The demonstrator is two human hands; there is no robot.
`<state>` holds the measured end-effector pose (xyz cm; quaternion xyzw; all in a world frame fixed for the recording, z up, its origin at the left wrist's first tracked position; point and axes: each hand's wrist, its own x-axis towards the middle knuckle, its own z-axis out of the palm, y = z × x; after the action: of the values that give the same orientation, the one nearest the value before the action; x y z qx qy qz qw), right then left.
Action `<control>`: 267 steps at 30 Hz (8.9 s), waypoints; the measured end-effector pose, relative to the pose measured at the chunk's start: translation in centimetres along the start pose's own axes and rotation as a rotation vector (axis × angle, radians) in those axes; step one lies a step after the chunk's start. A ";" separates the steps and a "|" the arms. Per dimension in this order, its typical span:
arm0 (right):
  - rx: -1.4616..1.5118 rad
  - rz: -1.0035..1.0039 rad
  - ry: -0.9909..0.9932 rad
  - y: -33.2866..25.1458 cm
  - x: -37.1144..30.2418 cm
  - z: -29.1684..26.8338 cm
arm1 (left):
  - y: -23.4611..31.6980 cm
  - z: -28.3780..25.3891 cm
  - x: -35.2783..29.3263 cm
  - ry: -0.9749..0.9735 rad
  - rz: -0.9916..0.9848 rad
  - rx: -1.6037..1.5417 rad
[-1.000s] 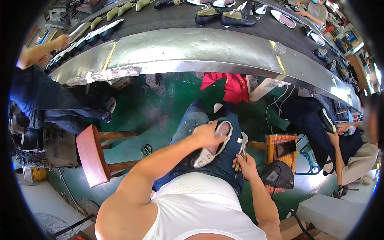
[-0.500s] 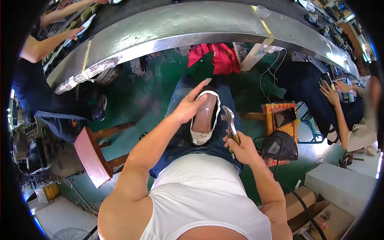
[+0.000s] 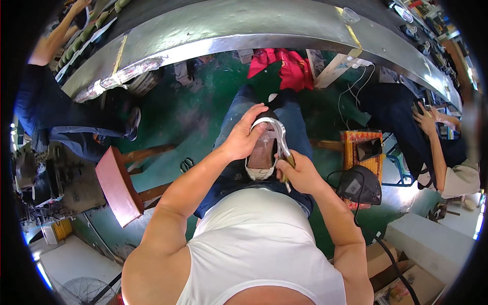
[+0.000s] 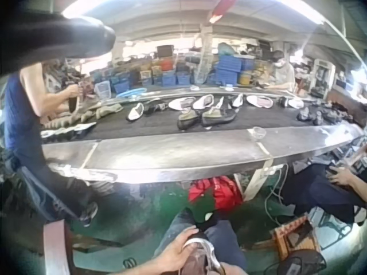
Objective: Use pliers to pull and shape shoe uppers over lasts on a production line.
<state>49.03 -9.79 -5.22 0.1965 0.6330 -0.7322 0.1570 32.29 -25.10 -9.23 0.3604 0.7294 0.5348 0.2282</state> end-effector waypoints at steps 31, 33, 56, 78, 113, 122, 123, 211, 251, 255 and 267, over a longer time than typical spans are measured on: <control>0.307 -0.219 0.195 4.2 -8.0 -4.7 | 9.5 -3.3 -1.5 -0.014 0.724 0.096; 0.412 -0.131 0.182 4.7 -7.7 -4.5 | 9.2 -2.6 -1.2 -0.031 0.322 0.013; -1.057 -0.260 0.050 -0.3 -3.1 -3.2 | -3.3 3.9 -5.3 -0.336 -0.464 -0.813; -1.085 -0.274 0.276 3.1 0.4 -4.5 | -4.7 7.8 -2.3 0.212 -0.280 0.268; -0.664 0.017 0.109 5.3 1.5 -4.3 | -0.4 3.8 -3.7 -0.440 -0.573 0.306; 0.026 -0.040 0.408 9.8 -2.8 -6.5 | 8.5 -3.1 1.2 -0.141 0.102 0.320; 0.027 -0.042 0.409 9.9 -2.9 -6.4 | 9.0 -3.0 2.3 -0.073 0.206 0.094; -0.794 -0.135 0.214 3.2 0.6 -6.3 | -2.9 8.8 -2.9 -0.146 -0.224 0.401; 0.106 0.219 0.197 8.8 2.9 -11.2 | 5.0 -11.8 20.1 0.396 -0.039 0.172; 0.127 0.248 0.170 7.5 3.5 -12.6 | 6.3 -12.2 26.1 0.453 -0.031 -0.122; 0.334 0.329 0.071 3.7 7.6 -16.4 | 0.9 -12.5 57.8 0.375 0.145 0.285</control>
<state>45.65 6.03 -14.10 0.3458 0.4678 -0.7839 0.2172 -13.23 11.83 -1.29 0.3349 0.7994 0.4988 -0.0033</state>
